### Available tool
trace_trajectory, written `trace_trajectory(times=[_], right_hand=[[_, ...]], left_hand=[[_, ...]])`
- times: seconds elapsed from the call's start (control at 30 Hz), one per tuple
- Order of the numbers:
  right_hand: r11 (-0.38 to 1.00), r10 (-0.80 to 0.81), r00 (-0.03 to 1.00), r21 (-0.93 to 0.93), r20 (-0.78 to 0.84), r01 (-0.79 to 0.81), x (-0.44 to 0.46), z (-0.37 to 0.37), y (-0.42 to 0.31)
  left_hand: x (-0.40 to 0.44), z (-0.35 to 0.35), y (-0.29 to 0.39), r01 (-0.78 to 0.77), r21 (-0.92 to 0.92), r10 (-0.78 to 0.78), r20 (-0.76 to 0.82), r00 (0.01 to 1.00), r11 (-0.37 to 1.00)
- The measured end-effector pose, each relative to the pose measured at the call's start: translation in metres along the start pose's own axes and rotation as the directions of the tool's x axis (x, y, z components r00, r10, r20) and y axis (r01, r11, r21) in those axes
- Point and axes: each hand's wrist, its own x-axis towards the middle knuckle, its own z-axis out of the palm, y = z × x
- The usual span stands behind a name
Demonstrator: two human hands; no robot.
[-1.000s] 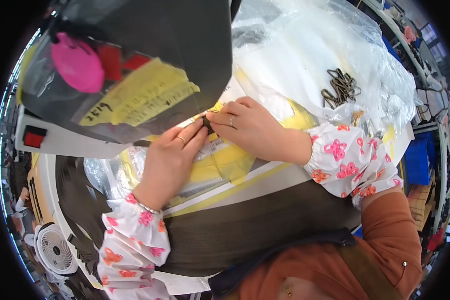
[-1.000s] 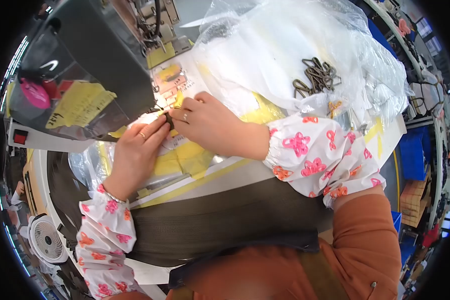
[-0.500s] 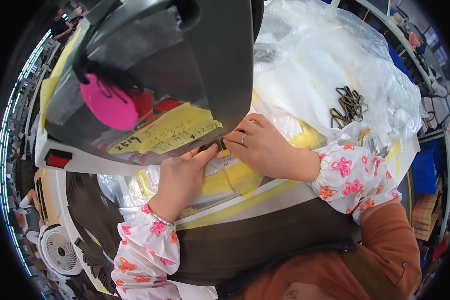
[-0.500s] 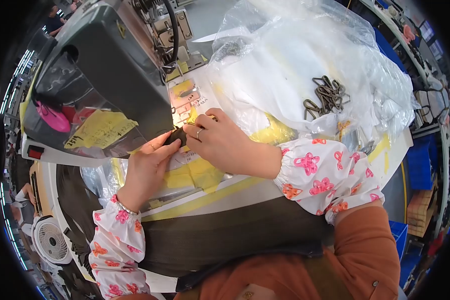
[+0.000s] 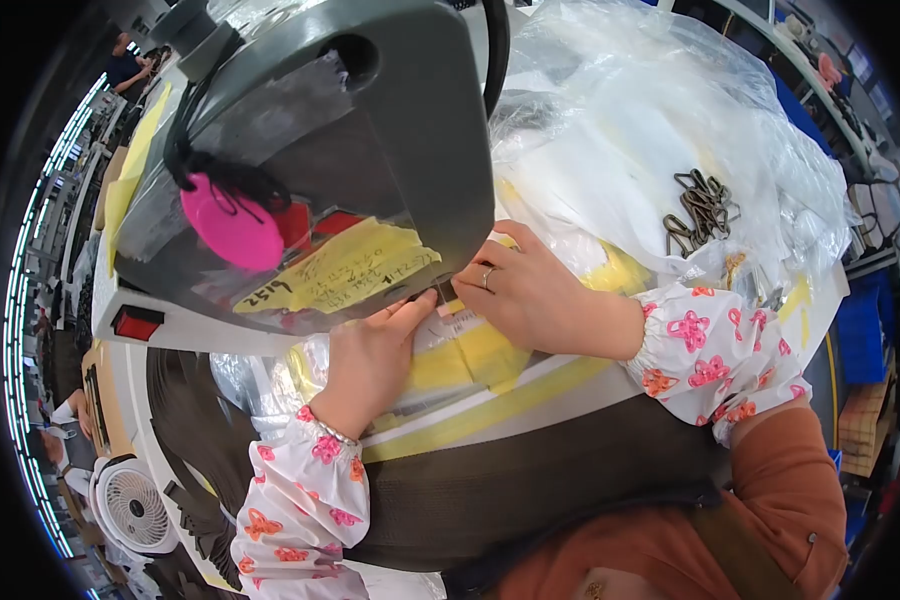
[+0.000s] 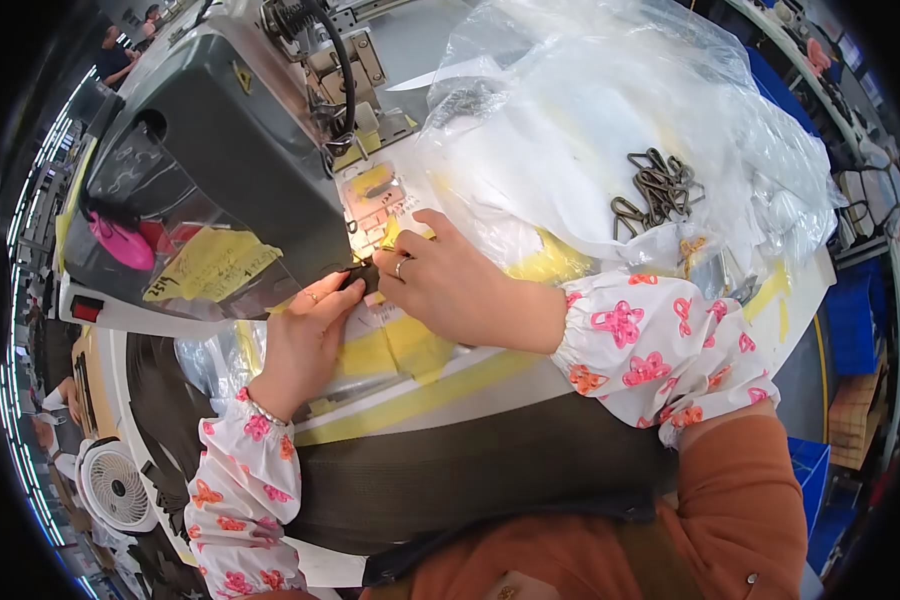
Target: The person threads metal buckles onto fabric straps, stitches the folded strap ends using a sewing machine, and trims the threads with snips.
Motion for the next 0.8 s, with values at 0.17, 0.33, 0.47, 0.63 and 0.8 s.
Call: trace_trajectory(times=[0.17,0.33,0.47,0.63,0.8], right_hand=[[0.999,0.005,0.999,-0.040,0.034,-0.004,0.007,0.002,0.007],[0.998,0.034,0.999,-0.047,0.043,-0.032,0.013,0.004,0.013],[0.998,0.046,0.989,-0.051,0.140,-0.039,0.015,-0.002,0.013],[0.997,0.072,0.988,-0.034,0.133,-0.068,0.012,0.002,0.014],[0.997,0.080,0.989,-0.006,0.120,-0.080,0.012,0.003,0.014]], left_hand=[[-0.001,0.003,-0.008,0.060,0.049,-0.061,0.030,0.998,0.997],[0.003,0.008,-0.023,0.086,0.053,-0.089,0.041,0.995,0.995],[0.000,0.022,-0.043,-0.076,0.128,0.094,-0.136,0.986,0.989],[0.002,0.010,-0.024,0.075,0.030,-0.075,0.006,0.997,0.997],[0.000,0.013,-0.029,-0.010,0.129,0.015,-0.036,0.999,0.992]])
